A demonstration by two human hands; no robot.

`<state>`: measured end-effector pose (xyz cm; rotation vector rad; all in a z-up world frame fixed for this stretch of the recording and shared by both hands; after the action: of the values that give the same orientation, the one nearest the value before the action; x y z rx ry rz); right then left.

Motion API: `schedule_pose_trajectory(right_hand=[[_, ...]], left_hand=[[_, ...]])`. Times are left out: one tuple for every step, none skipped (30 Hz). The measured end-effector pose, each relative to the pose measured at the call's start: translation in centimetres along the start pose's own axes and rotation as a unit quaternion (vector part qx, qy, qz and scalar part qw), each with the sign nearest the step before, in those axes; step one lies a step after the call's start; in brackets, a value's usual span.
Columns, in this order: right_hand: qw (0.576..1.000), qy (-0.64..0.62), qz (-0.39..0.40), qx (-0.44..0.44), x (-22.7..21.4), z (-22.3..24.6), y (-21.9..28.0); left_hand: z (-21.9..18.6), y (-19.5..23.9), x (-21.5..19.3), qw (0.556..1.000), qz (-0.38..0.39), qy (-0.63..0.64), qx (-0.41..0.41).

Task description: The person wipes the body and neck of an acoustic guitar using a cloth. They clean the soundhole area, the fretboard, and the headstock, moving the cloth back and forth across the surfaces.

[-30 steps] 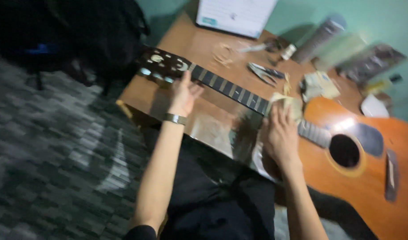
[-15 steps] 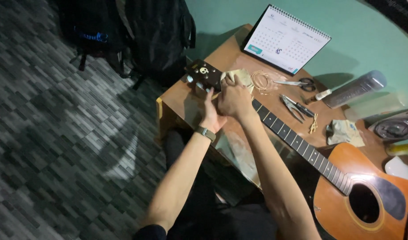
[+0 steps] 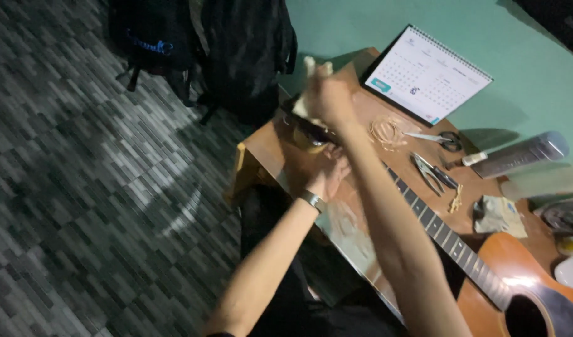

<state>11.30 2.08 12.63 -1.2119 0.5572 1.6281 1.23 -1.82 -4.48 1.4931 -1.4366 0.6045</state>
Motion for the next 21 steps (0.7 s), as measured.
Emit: schedule_pose_trajectory(right_hand=[[0.99, 0.098, 0.072, 0.066, 3.8, -1.2, -1.5], [0.962, 0.194, 0.142, 0.132, 7.5, -2.5, -3.0], [0.962, 0.192, 0.139, 0.137, 8.1, -1.7, -2.9], [0.95, 0.262, 0.14, 0.092, 8.9, -0.8, -2.8], [0.931, 0.332, 0.147, 0.048, 9.8, -0.1, -2.0], [0.93, 0.33, 0.152, 0.053, 11.5, -2.1, -3.1], [0.934, 0.32, 0.152, 0.046, 13.2, -4.2, -4.0], [0.938, 0.309, 0.152, 0.039, 14.8, -6.2, -4.6], [0.937, 0.311, 0.153, 0.042, 13.3, -4.7, -3.4], [0.938, 0.32, 0.135, 0.013, 11.7, -2.9, -2.2], [0.937, 0.33, 0.114, -0.023, 9.9, -0.8, -1.7], [0.936, 0.333, 0.111, -0.026, 10.2, -1.8, -2.0], [0.937, 0.313, 0.144, -0.057, 10.9, -2.7, -1.7], [0.936, 0.292, 0.177, -0.089, 11.4, -3.7, -1.4], [0.936, 0.294, 0.173, -0.084, 9.1, -2.0, -0.8], [0.963, 0.195, 0.177, -0.062, 6.8, -0.4, -0.2], [0.978, 0.094, 0.179, -0.039, 4.4, 1.1, 0.6], [0.979, 0.097, 0.175, -0.032, 2.8, 0.4, 0.7], [0.992, 0.082, 0.094, 0.005, 1.0, -0.4, 1.2], [0.997, 0.068, 0.013, 0.042, -0.9, -1.4, 1.8], [0.996, 0.067, 0.008, 0.053, -1.7, -2.4, 2.3]], left_hand=[[-1.9, -0.2, 0.9, 1.0, -0.002, -0.002, 0.006], [-3.9, 0.1, 3.4, 1.0, -0.003, -0.003, 0.013], [-3.8, -1.0, 2.8, 1.0, -0.005, -0.007, 0.013], [-3.5, -2.1, 2.1, 1.0, -0.006, -0.011, 0.013], [-2.7, -2.8, 1.3, 1.0, -0.011, -0.01, 0.01], [-2.0, -2.7, 0.5, 1.0, -0.016, -0.01, 0.007], [-1.4, -2.4, -0.2, 1.0, -0.021, -0.01, 0.001], [-0.9, -2.0, -0.7, 1.0, -0.025, -0.01, -0.004], [-0.6, -2.3, -1.1, 1.0, -0.027, -0.009, -0.003], [-0.2, -2.4, -1.3, 1.0, -0.029, -0.007, -0.003], [-0.4, -3.0, -1.1, 1.0, -0.029, -0.005, 0.005], [-1.0, -2.9, -0.9, 0.999, -0.029, -0.002, 0.013], [-1.2, -2.4, -0.8, 0.999, -0.031, -0.001, 0.017], [-1.4, -2.0, -0.6, 0.999, -0.033, 0.0, 0.02], [-1.2, -2.4, -0.5, 0.999, -0.031, -0.003, 0.021], [-1.0, -2.8, -0.2, 0.999, -0.028, -0.005, 0.023], [-0.4, -3.1, 0.2, 0.999, -0.024, -0.006, 0.021], [2.0, -5.4, -2.0, 1.0, -0.021, -0.008, 0.02], [5.1, -7.2, -4.0, 1.0, -0.021, -0.009, 0.015], [8.5, -10.5, -3.8, 1.0, -0.02, -0.011, 0.011], [7.0, -8.5, -2.8, 1.0, -0.016, -0.017, 0.001]])
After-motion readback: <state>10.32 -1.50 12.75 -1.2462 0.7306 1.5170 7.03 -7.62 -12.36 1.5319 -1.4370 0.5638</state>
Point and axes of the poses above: each hand's wrist, its own y-axis away from the middle knuckle, its own x-axis out of the palm, z = x × y, the point moved 3 cm from there along -y, towards the middle knuckle
